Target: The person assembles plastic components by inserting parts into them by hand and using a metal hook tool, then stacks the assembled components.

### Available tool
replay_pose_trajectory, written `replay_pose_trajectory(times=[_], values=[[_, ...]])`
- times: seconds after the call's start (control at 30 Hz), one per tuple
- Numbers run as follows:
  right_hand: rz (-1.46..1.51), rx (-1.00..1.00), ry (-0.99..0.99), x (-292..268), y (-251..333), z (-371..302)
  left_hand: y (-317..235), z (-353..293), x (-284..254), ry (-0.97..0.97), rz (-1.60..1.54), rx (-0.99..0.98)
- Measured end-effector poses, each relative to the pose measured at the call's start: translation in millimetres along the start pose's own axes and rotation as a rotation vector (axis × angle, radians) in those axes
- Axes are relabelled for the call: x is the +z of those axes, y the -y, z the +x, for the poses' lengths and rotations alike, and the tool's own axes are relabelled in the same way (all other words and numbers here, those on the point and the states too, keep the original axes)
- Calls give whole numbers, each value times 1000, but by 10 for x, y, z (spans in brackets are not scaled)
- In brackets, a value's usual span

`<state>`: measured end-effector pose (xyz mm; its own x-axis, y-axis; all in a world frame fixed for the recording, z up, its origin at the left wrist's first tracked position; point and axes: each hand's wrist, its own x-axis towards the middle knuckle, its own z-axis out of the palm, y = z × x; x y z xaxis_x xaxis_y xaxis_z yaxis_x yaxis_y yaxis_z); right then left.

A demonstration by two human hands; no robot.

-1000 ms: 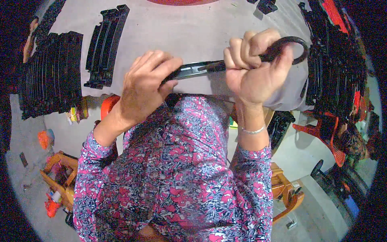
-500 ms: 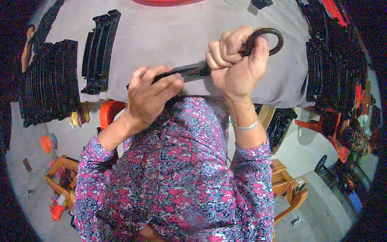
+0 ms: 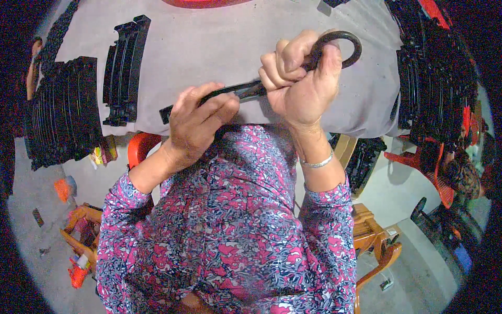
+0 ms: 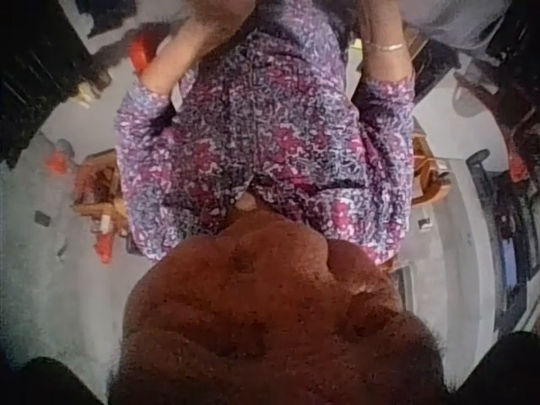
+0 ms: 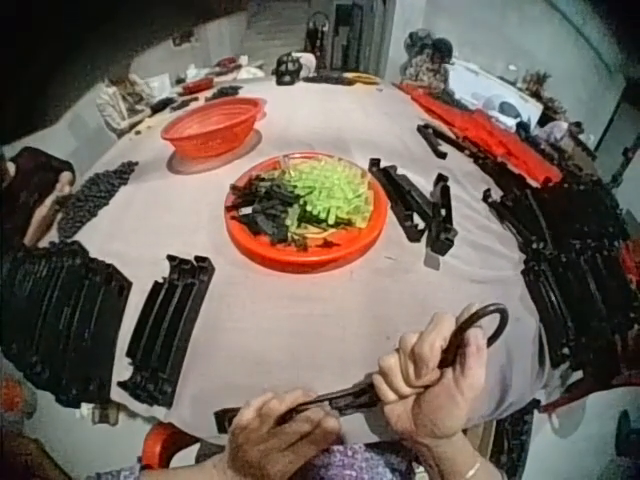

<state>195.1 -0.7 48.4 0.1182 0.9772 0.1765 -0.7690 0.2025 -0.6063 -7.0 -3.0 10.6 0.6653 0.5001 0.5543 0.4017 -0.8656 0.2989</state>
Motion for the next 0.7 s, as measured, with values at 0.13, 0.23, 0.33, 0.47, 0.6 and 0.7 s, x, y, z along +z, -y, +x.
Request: replay_pose_trajectory(times=[0.13,0.23,0.33,0.47,0.6,0.7], values=[[-5,12,4,17,-32,18,26,-22,30,-11,-2,-1],[14,17,3,32,-57,26,40,-32,17,0,-8,3],[5,25,20,0,-59,20,36,-28,4,17,-9,7],[-19,9,40,14,-75,18,23,-27,-9,31,29,6],[27,38,5,2,-85,26,3,17,-69,62,29,-8],[53,60,-11,-38,-78,30,-39,65,-129,105,12,-31]])
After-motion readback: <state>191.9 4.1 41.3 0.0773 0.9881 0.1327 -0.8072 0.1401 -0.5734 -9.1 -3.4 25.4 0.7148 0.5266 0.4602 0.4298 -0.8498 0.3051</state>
